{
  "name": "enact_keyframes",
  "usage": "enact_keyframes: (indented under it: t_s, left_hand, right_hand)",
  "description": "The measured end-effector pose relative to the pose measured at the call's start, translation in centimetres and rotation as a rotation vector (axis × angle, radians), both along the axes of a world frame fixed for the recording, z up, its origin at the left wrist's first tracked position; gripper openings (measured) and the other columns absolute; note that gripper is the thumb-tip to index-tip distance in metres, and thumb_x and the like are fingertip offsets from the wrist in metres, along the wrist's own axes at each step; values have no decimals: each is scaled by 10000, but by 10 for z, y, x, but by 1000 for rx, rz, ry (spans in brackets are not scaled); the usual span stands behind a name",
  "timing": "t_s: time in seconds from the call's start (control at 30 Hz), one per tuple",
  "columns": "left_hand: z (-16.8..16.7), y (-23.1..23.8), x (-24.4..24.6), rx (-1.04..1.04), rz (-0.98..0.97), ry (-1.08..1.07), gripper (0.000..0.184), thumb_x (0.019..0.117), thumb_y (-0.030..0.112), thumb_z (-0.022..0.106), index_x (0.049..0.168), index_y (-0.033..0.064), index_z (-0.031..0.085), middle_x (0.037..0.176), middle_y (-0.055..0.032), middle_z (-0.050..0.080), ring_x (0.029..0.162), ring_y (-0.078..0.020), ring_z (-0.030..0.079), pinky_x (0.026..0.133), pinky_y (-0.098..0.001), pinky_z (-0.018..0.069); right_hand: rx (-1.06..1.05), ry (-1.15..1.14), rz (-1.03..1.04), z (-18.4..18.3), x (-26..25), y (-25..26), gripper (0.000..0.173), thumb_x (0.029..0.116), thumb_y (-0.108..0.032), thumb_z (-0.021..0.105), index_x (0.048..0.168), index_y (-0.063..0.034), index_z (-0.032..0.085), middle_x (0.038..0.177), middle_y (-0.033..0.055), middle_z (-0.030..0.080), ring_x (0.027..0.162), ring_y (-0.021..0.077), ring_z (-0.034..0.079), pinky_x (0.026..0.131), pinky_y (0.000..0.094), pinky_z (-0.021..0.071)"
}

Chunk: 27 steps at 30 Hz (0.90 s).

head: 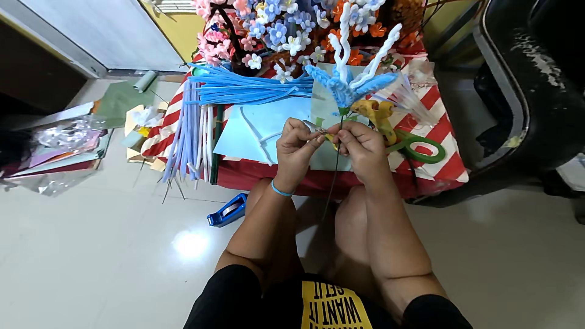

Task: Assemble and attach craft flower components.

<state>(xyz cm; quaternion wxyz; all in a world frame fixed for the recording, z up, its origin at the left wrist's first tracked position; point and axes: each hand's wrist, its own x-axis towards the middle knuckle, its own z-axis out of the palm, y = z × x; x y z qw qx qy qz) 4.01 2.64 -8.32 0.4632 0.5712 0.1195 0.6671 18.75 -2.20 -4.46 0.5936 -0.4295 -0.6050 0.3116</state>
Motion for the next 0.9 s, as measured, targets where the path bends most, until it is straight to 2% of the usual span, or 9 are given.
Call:
enact_keyframes:
  t_s: [0.17, 0.27, 0.33, 0.4, 0.57, 0.63, 0.73, 0.8, 0.9]
  left_hand:
    - [-1, 0, 0, 1, -18, -30, 250, 862, -51, 714, 785, 151, 587, 955, 30, 572, 831, -33, 580, 725, -186, 540]
    - [0, -2, 0, 13, -22, -14, 247, 846, -60, 733, 785, 130, 588, 952, 10, 591, 809, -49, 608, 701, -203, 567]
    - [0, -2, 0, 34, -32, 11, 142, 887, 15, 747, 827, 117, 668, 962, 19, 647, 847, -45, 638, 734, -207, 572]
    - [1, -4, 1, 70, -10, 64, 72, 941, 67, 709, 881, 107, 712, 983, 32, 685, 894, -29, 655, 771, -199, 568]
    - [3, -3, 1, 105, 11, 160, 201, 1055, 142, 552, 990, 46, 716, 1025, 0, 701, 921, -46, 660, 820, -238, 567]
    - [4, -4, 0, 65, 12, 217, 226, 1079, 144, 469, 968, 62, 648, 957, 15, 651, 864, -36, 635, 793, -235, 559]
    - [4, -5, 1, -35, 52, 254, 289, 1085, 167, 316, 871, 141, 509, 718, 75, 499, 628, -2, 505, 615, -186, 472]
    - [3, -5, 0, -45, 84, 217, 365, 1107, 225, 326, 793, 162, 501, 636, 90, 453, 548, -2, 447, 554, -178, 432]
    - [-2, -1, -1, -16, 118, 176, 393, 1108, 358, 413, 782, 195, 562, 648, 120, 498, 574, 20, 491, 574, -171, 464]
  right_hand:
    - [-19, 20, 4, 0, 1, 0, 225, 1052, -47, 453, 1061, -24, 676, 860, -31, 649, 630, -23, 522, 568, 121, 445]
    - [-30, 36, 4, 0, 2, 0, 225, 1059, -52, 450, 1062, -22, 673, 858, -30, 648, 620, -21, 519, 563, 122, 449]
    - [-23, 39, 7, 0, 3, 1, 226, 1057, -51, 450, 1060, -20, 674, 847, -31, 641, 629, -17, 525, 571, 124, 453]
    - [-24, 42, 8, 0, 3, 1, 220, 1058, -56, 454, 1062, -24, 672, 831, -36, 633, 628, -18, 523, 569, 123, 449]
    - [-36, 58, 10, 0, 1, 1, 218, 1054, -43, 456, 1050, -21, 673, 824, -34, 624, 606, -20, 507, 548, 114, 437]
    - [-44, 59, 11, 0, 1, 1, 220, 1056, -45, 449, 1052, -26, 669, 839, -37, 635, 610, -27, 512, 552, 109, 441]
    - [-52, 38, 0, 1, 0, 1, 235, 1062, -53, 429, 1061, -28, 663, 824, -49, 629, 602, -36, 502, 548, 107, 433]
    - [-51, 33, -5, 1, 0, 1, 236, 1062, -50, 428, 1065, -24, 662, 806, -55, 619, 603, -34, 502, 555, 107, 434]
    - [-39, 30, -4, 0, -2, 1, 224, 1056, -43, 442, 1060, -17, 665, 807, -51, 621, 609, -33, 507, 564, 107, 440]
